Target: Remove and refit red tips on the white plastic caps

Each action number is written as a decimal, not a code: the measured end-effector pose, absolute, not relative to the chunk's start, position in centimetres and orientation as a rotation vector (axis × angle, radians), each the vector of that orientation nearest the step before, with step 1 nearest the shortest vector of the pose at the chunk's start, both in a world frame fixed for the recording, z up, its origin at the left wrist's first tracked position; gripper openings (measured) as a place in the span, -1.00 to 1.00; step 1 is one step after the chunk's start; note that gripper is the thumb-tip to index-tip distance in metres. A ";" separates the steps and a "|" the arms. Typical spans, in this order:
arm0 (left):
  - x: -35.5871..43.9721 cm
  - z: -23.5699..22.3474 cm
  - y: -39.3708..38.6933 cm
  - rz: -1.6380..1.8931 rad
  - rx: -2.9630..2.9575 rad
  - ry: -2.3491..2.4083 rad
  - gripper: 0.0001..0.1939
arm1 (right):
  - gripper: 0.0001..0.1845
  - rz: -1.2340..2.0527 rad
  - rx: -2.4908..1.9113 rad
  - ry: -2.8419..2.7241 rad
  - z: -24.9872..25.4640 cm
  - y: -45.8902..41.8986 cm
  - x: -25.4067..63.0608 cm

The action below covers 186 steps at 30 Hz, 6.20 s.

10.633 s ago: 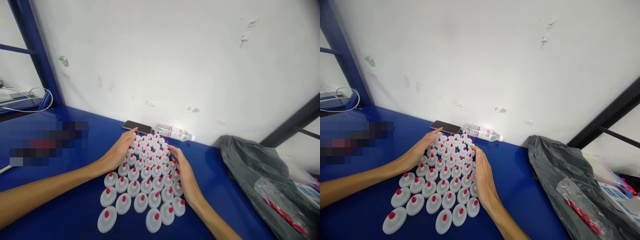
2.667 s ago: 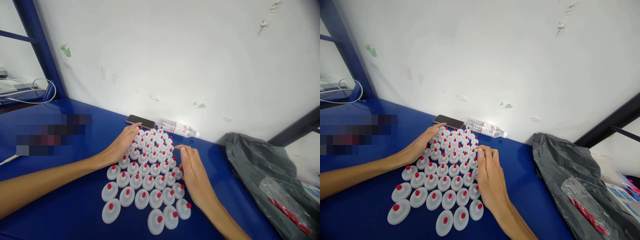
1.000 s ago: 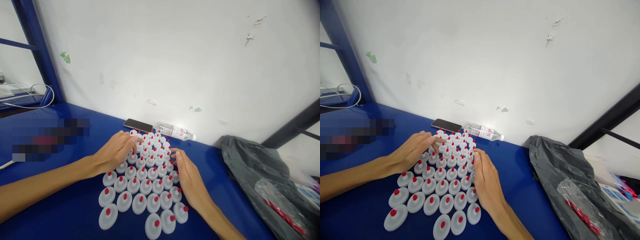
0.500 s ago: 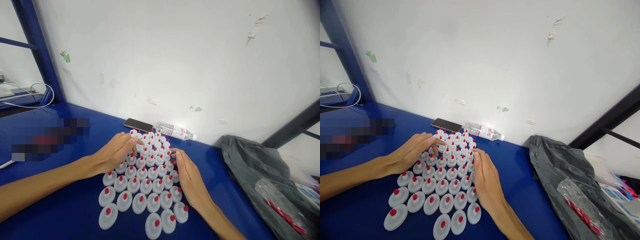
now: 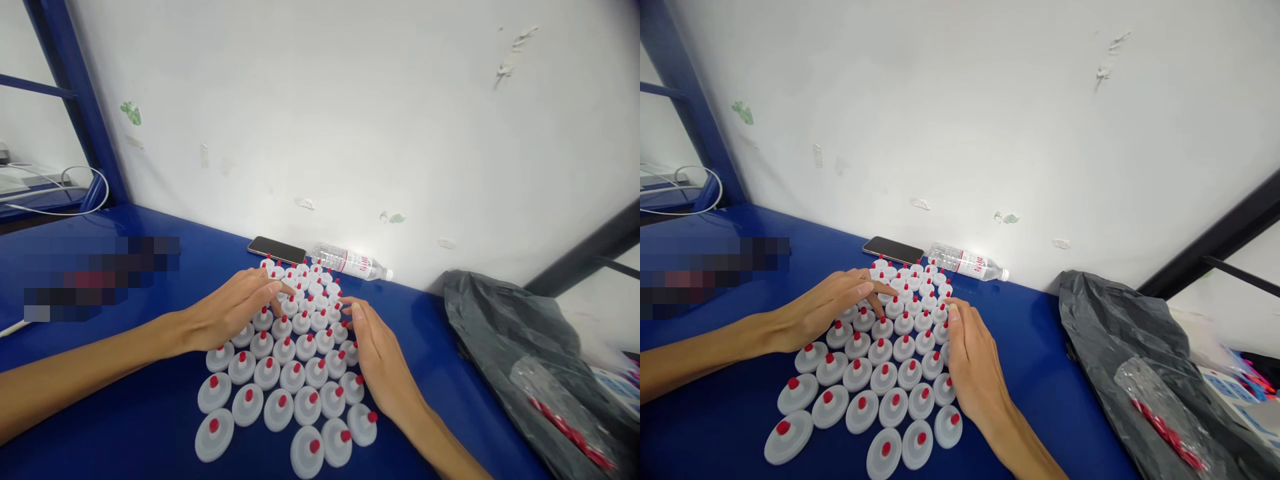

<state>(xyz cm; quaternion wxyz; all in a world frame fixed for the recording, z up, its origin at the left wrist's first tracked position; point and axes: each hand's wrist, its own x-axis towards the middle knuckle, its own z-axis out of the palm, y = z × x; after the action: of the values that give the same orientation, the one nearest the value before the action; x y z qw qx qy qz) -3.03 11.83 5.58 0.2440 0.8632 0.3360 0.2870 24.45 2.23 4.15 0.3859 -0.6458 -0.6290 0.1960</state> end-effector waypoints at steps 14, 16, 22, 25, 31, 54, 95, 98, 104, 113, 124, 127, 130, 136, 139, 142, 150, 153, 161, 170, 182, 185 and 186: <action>-3.0 5.2 13.1 1.000 2.322 0.922 -0.32 | -0.32 0.503 -1.646 -1.628 4.3 2.1 24.4; -2.9 5.2 13.0 1.028 2.325 0.935 -0.31 | -0.32 0.512 -1.642 -1.627 4.3 2.1 24.4; -3.0 4.9 13.3 1.144 2.296 1.108 -0.30 | -0.32 0.502 -1.623 -1.641 4.1 2.1 24.5; -3.2 4.1 14.1 1.100 2.233 1.237 -0.27 | -0.32 0.522 -1.599 -1.638 4.0 2.2 24.4; -3.2 2.7 14.9 0.872 2.247 1.267 -0.24 | -0.33 0.512 -1.580 -1.728 3.8 2.3 24.3; -2.9 3.9 13.8 1.048 2.410 1.092 -0.43 | -0.73 0.297 -1.504 -1.703 4.1 2.7 24.6; -1.7 5.8 10.2 1.285 3.007 0.237 -0.70 | -0.92 -0.101 -1.019 -1.912 5.7 0.7 21.9; -1.7 5.7 10.3 1.311 3.058 0.252 -0.71 | -0.89 -0.267 -0.977 -2.031 5.9 0.9 22.2; -1.6 6.4 9.3 1.352 3.032 0.198 -0.59 | -0.89 -0.337 -0.993 -2.109 6.0 0.9 22.0; -1.4 7.0 8.0 1.294 3.001 0.188 -0.52 | -0.83 -0.283 -0.956 -2.143 6.5 0.2 21.7; -0.4 8.0 7.6 1.276 2.816 0.136 -0.75 | -0.86 -0.495 -0.842 -2.151 7.7 0.1 22.0; 0.1 7.9 7.0 1.271 2.680 0.075 -0.75 | -0.83 -0.507 -0.816 -2.153 8.1 -0.1 21.6; 0.2 7.5 6.2 1.266 2.554 0.077 -0.75 | -0.78 -0.515 -0.778 -2.155 8.0 -0.4 21.0; -2.1 7.8 7.9 1.159 2.257 0.433 -0.57 | -0.85 -0.507 -0.841 -2.023 7.8 -0.5 24.0; -3.7 8.8 10.9 1.273 2.138 0.649 -0.49 | -0.82 -0.548 -1.130 -1.818 8.4 0.4 27.8; -4.5 9.3 13.6 1.301 2.077 0.890 -0.60 | -0.75 -0.446 -1.493 -1.769 8.3 1.9 30.6; -5.4 6.6 17.6 0.989 2.216 1.427 -0.63 | -0.71 -0.110 -1.918 -1.964 4.9 4.0 32.1; -6.2 6.3 18.6 0.810 2.282 1.638 -0.71 | -0.74 -0.063 -1.974 -1.998 4.6 4.1 32.2; -6.7 6.2 19.2 0.291 2.352 1.747 -0.67 | -0.76 -0.004 -2.018 -2.043 4.5 4.3 31.9; -6.9 7.0 18.7 0.187 2.402 1.710 -0.67 | -0.65 -0.048 -1.848 -1.999 6.7 3.0 30.8; -6.4 6.1 17.1 0.148 2.597 1.709 -0.62 | -0.47 0.174 -1.913 -2.251 6.7 1.9 27.9; -5.9 6.4 16.1 0.206 2.665 1.691 -0.62 | -0.49 0.150 -1.905 -2.259 6.7 1.9 28.1; -5.7 6.6 15.8 0.258 2.698 1.688 -0.62 | -0.50 0.133 -1.909 -2.253 6.9 1.9 28.2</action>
<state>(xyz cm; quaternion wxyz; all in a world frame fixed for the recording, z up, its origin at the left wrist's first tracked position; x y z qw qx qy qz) -5.72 15.85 6.65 -0.0255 0.8447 0.5284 0.0807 28.24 1.88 6.88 0.0925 -0.6430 -0.7590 0.0448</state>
